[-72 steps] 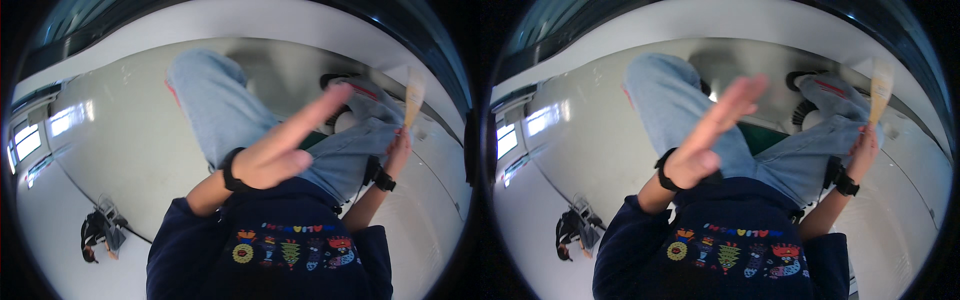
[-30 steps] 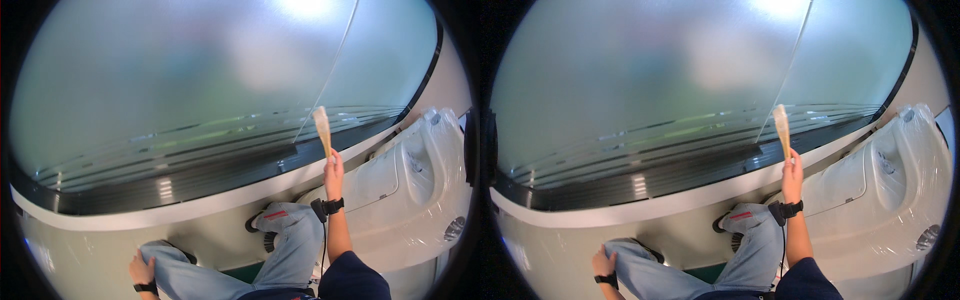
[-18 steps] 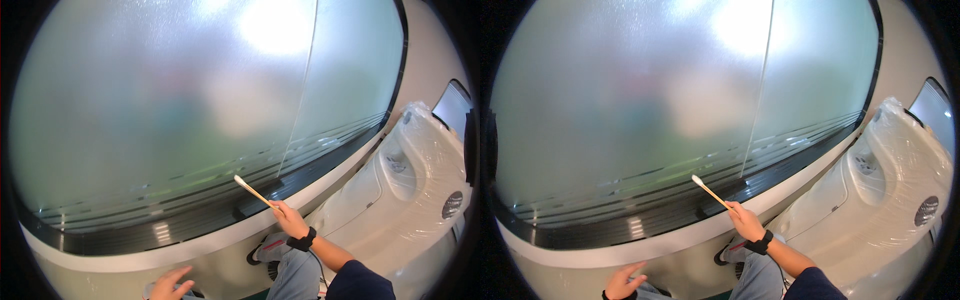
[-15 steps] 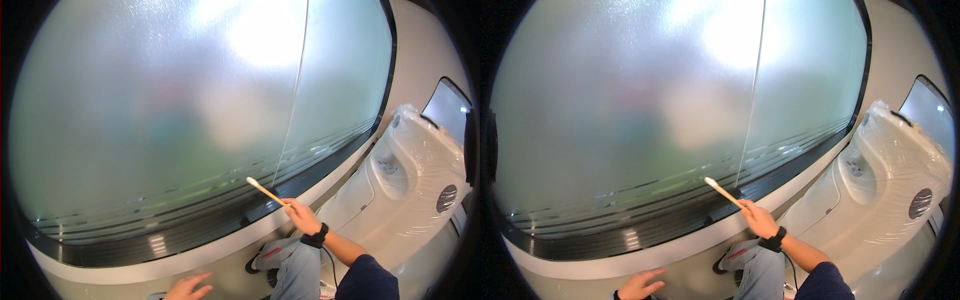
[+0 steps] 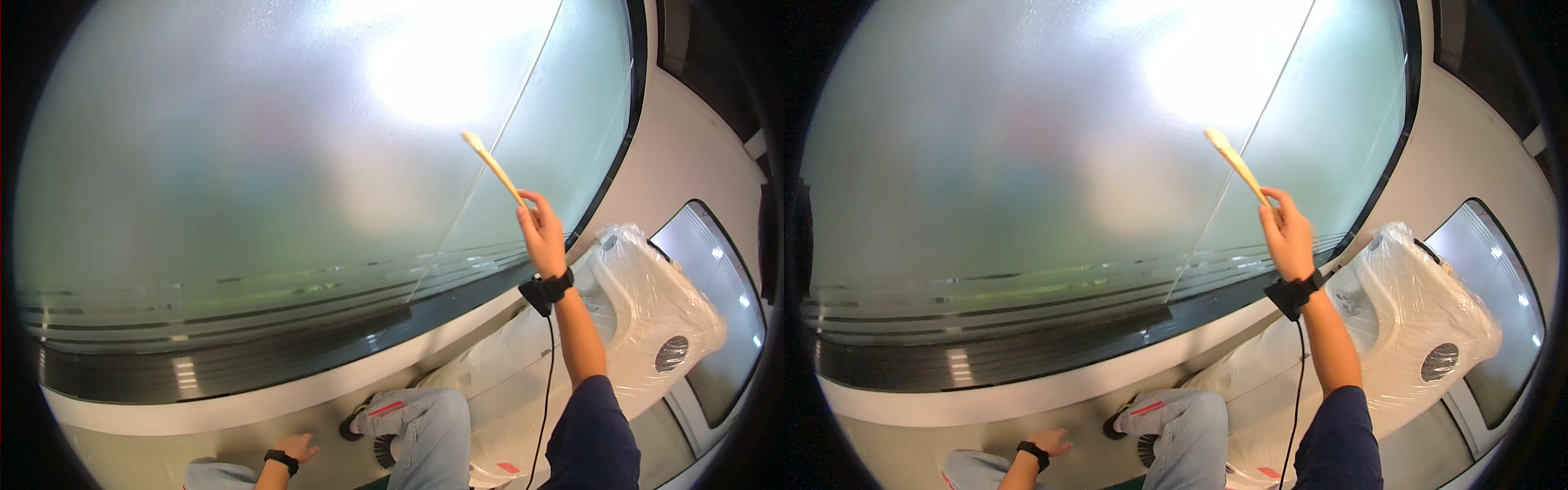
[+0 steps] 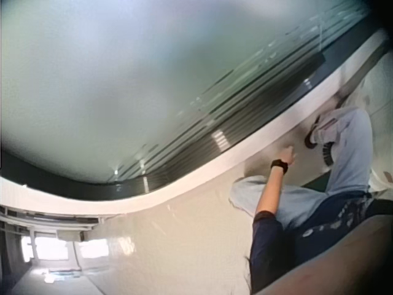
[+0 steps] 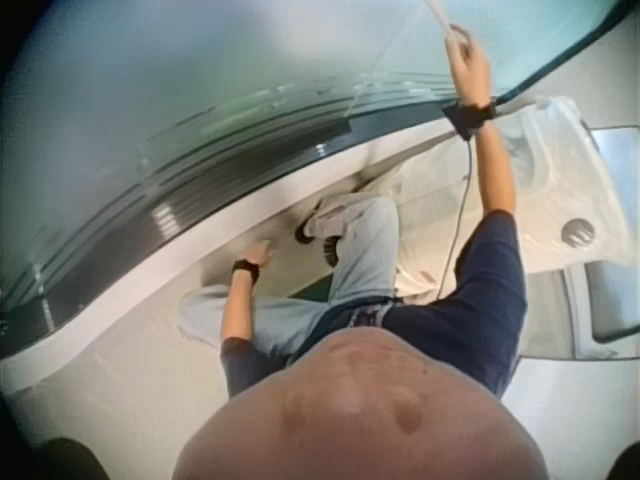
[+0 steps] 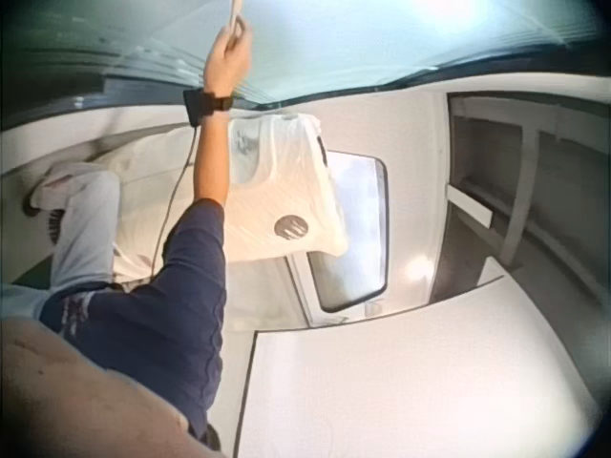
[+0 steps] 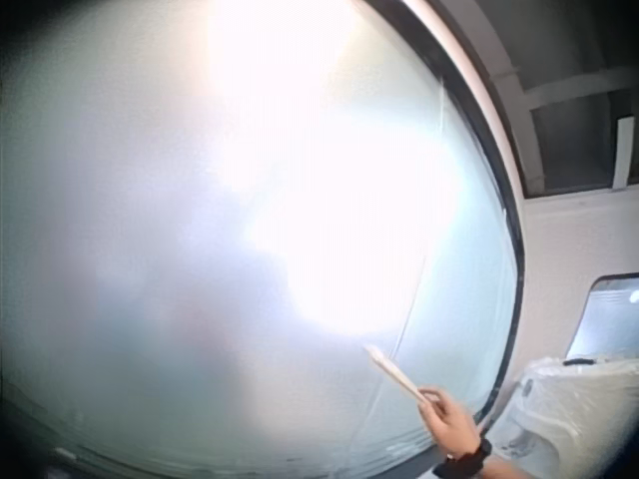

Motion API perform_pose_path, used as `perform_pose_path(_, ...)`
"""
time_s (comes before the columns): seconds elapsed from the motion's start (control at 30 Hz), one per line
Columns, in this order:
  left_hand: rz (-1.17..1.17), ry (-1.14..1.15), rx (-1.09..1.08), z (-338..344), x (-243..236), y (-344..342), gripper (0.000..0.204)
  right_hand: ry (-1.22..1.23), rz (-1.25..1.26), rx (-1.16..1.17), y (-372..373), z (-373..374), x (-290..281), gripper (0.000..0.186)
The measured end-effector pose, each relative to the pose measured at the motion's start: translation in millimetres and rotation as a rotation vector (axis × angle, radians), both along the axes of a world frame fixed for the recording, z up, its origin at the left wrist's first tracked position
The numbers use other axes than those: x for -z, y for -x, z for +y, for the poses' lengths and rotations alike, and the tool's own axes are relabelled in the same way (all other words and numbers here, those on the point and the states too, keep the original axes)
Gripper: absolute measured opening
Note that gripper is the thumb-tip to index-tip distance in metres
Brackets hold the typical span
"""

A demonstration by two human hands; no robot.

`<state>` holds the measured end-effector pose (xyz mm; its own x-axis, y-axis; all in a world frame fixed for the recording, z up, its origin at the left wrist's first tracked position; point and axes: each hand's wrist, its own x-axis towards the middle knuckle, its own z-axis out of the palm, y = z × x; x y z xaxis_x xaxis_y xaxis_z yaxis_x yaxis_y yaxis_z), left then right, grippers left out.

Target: Using a paintbrush to clean or apply material to the frame and surface of a frosted glass partition.

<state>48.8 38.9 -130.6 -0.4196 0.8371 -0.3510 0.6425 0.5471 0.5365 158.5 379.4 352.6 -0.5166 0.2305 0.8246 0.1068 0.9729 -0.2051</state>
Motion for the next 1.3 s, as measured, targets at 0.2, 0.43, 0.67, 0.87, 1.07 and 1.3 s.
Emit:
perform_pose_path(0.2, 0.071, 0.112, -0.046, 5, -13, -4, 0.046, -0.089, -0.096, 0.145, 25, -14, 66, 0.023)
perform_pose_path(0.43, 0.151, 0.01, -0.105, 5, -17, -1, 0.042, 0.004, -0.397, 0.086, 6, -22, 110, 0.024)
perform_pose_path(0.67, 0.094, 0.002, -0.067, 10, -20, -4, 0.042, 0.833, -0.458, -0.297, -8, -27, 62, 0.015)
perform_pose_path(0.87, 0.072, -0.016, -0.126, 7, -20, -2, 0.041, 0.617, -0.119, -0.279, 4, -26, 59, 0.019)
perform_pose_path(1.07, 0.079, -0.036, -0.177, 0, -21, 1, 0.041, 0.045, 0.283, -0.086, 9, 26, 67, 0.02)
perform_pose_path(1.3, 0.08, -0.012, -0.175, 4, -20, 1, 0.048, -0.011, -0.15, 0.085, -2, 26, 102, 0.022)
